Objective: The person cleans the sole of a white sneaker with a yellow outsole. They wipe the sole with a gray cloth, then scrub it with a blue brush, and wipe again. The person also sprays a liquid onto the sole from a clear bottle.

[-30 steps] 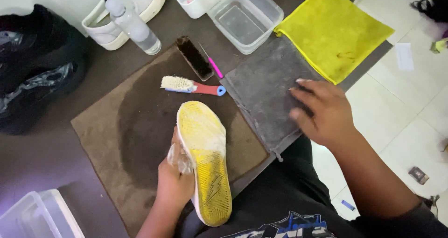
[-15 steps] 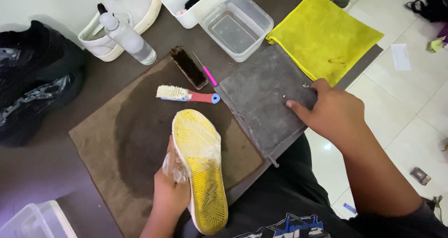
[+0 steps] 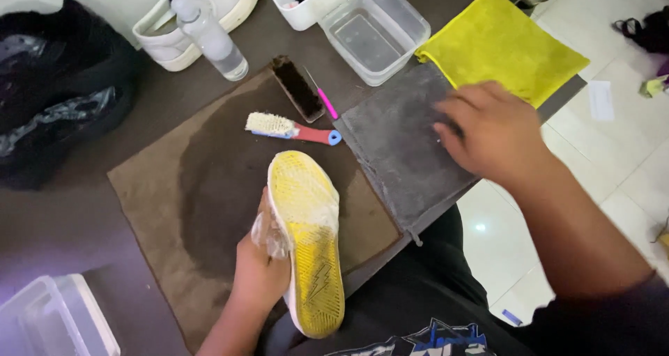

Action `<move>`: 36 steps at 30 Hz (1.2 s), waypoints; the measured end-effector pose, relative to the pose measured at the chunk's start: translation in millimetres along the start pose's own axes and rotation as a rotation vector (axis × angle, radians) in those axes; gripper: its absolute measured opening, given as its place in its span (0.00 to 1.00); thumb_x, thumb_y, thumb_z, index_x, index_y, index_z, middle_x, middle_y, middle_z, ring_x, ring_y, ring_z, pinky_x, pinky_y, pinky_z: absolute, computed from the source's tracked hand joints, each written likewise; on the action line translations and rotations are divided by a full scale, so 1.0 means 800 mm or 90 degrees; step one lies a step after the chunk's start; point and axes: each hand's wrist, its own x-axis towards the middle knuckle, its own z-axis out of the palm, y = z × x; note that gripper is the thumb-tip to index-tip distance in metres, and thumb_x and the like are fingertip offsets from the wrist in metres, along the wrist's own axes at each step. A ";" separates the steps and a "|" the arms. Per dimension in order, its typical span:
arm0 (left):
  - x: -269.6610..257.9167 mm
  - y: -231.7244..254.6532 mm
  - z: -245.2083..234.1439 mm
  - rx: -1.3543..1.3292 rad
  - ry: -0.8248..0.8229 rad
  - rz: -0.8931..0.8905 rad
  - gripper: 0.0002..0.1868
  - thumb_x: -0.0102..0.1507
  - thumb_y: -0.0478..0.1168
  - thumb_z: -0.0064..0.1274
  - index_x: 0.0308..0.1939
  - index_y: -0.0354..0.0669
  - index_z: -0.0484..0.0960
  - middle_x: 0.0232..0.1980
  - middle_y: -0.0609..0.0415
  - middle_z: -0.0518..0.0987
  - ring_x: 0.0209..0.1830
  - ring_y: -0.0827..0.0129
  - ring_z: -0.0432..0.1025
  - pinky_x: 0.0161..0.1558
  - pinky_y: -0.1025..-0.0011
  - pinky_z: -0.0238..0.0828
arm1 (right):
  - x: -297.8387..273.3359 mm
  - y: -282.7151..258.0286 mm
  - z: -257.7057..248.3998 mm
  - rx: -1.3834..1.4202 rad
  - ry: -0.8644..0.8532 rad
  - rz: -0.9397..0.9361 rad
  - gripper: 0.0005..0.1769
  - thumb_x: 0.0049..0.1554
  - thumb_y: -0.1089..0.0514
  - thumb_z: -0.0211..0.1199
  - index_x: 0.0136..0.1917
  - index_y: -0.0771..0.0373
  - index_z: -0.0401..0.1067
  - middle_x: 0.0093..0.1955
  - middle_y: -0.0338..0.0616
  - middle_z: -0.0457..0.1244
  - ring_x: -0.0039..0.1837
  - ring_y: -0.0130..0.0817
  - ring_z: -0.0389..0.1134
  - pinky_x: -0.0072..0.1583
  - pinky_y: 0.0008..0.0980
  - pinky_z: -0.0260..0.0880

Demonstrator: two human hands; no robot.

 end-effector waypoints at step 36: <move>-0.004 -0.006 0.001 -0.111 0.019 0.100 0.34 0.63 0.42 0.51 0.73 0.50 0.61 0.52 0.52 0.84 0.50 0.60 0.80 0.48 0.63 0.77 | 0.096 -0.184 -0.051 0.415 -0.222 -0.319 0.34 0.54 0.34 0.64 0.64 0.59 0.74 0.75 0.43 0.63 0.70 0.43 0.67 0.60 0.50 0.72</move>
